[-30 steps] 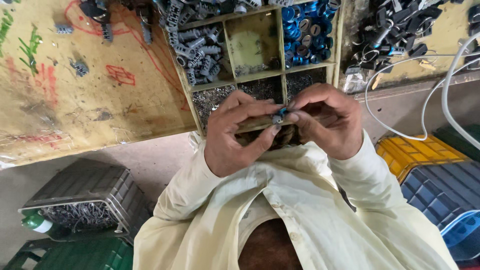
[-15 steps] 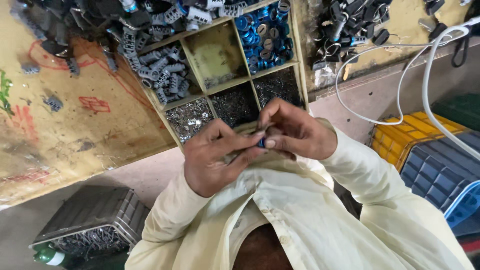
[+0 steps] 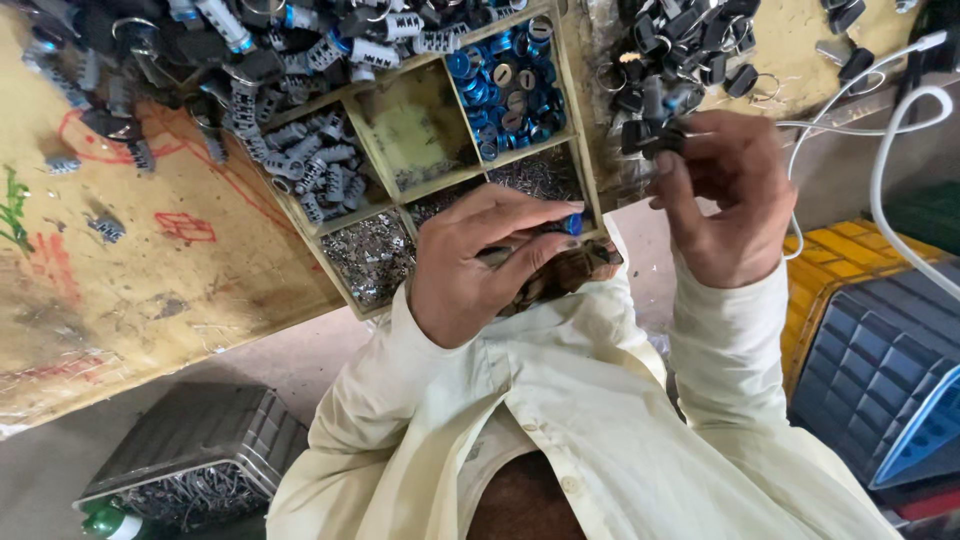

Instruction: The person assembles keychains by hand, inserting metal pins through blue plastic caps and attaching them to metal rings. The person repeatedly picks components from a compartmentalized tray and places finished keychains on the table.

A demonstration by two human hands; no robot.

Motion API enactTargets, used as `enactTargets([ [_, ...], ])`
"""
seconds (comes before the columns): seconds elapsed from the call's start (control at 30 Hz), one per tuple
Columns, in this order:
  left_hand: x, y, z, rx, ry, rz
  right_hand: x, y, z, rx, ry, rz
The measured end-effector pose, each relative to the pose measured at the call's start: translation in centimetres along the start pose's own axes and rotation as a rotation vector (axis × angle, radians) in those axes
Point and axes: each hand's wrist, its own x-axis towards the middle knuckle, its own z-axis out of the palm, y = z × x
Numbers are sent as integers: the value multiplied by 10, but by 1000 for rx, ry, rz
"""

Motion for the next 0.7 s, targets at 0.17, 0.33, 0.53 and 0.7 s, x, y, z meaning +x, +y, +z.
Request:
enactTargets([
  [0.17, 3, -20, 15, -612, -174, -176, -21, 17, -3, 754, -26, 81],
  [0.33, -6, -32, 22, -738, -169, -224, -41, 15, 28, 593, -24, -39],
  [0.53, -12, -43, 19, -884, -143, -319, -28, 8, 35, 127, -107, -402],
  [0.7, -4, -33, 27, -935, -146, -450, -25, 8, 40, 198, -152, -425],
])
